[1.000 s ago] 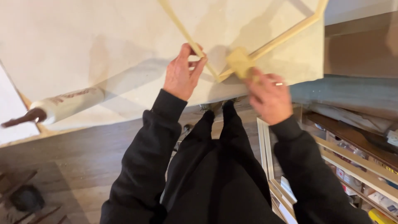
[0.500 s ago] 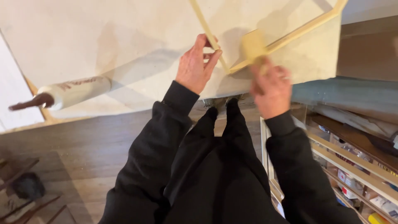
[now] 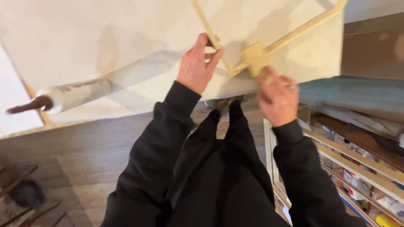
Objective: Sanding the edges and corners of a wooden frame using a sanding block.
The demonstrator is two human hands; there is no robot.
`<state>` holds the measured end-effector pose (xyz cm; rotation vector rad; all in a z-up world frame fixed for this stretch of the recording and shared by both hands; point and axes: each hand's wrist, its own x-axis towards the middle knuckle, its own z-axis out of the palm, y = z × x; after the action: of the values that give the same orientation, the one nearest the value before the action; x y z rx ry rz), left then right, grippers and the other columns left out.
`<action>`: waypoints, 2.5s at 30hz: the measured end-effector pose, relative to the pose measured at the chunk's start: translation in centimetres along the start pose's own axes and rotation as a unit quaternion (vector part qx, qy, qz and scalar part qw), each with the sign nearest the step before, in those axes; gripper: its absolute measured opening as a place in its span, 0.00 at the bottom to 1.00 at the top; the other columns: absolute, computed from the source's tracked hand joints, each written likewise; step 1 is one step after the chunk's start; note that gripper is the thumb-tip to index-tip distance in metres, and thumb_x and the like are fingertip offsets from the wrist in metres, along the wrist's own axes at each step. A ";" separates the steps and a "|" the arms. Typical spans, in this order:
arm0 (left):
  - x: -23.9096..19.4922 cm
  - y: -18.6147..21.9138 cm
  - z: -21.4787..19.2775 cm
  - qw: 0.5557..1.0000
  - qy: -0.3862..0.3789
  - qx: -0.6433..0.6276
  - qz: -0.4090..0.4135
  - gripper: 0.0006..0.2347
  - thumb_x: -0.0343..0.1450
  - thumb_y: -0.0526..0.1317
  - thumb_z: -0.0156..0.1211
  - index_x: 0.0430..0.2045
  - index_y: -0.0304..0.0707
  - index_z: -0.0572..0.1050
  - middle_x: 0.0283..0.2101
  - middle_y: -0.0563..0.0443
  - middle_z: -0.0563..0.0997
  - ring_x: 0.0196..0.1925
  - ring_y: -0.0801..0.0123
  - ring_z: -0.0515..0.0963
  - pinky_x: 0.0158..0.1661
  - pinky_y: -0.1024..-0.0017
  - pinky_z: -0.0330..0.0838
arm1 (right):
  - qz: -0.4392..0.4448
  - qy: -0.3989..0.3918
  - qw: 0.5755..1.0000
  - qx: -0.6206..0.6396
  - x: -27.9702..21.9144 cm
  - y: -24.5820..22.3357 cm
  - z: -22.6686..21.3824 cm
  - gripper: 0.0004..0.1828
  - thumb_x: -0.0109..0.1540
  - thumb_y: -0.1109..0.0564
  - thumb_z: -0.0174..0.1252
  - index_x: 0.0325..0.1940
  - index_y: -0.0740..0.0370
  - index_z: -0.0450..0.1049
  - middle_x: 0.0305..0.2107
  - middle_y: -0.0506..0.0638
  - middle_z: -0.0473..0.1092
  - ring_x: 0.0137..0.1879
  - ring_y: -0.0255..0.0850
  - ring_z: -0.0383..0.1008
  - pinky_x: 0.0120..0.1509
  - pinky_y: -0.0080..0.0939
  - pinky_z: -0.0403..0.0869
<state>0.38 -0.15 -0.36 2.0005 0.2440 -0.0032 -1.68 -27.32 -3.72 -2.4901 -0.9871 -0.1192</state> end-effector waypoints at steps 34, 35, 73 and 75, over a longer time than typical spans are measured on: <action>0.4 -0.9 1.0 0.999 -0.012 -0.010 0.032 0.11 0.77 0.38 0.60 0.48 0.34 0.66 0.43 0.45 0.84 0.40 0.58 0.90 0.39 0.68 0.86 | 0.117 0.031 0.992 0.035 0.1 -2.8 0.8 0.25 0.58 0.61 0.70 0.60 0.54 0.80 0.67 0.54 0.69 0.61 0.54 0.69 0.69 0.50 0.67; 0.4 -1.3 0.7 1.000 -0.013 -0.001 0.018 0.11 0.77 0.38 0.60 0.47 0.34 0.66 0.44 0.45 0.84 0.40 0.59 0.90 0.37 0.68 0.86 | 0.098 0.022 0.993 0.054 -0.1 -2.7 1.3 0.24 0.57 0.60 0.70 0.58 0.54 0.80 0.65 0.54 0.69 0.60 0.55 0.67 0.67 0.50 0.68; -0.3 2.3 -0.2 0.999 -0.012 -0.027 -0.015 0.09 0.77 0.34 0.59 0.47 0.33 0.67 0.45 0.45 0.83 0.46 0.60 0.89 0.43 0.68 0.85 | 0.112 -0.035 0.990 0.077 1.0 0.3 -1.2 0.30 0.56 0.61 0.68 0.64 0.51 0.77 0.65 0.54 0.71 0.54 0.51 0.72 0.63 0.52 0.70; -0.5 3.1 -0.7 0.999 -0.002 -0.024 -0.025 0.09 0.77 0.34 0.60 0.47 0.33 0.67 0.46 0.45 0.83 0.46 0.60 0.89 0.43 0.68 0.85 | 0.027 -0.010 0.996 0.085 0.1 1.6 -2.8 0.28 0.54 0.59 0.70 0.59 0.52 0.77 0.63 0.54 0.71 0.57 0.54 0.71 0.66 0.54 0.69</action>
<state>0.31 -0.88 2.78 1.9463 0.2895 -0.0335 -0.31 -29.51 -1.80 -2.3635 -0.8975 0.0086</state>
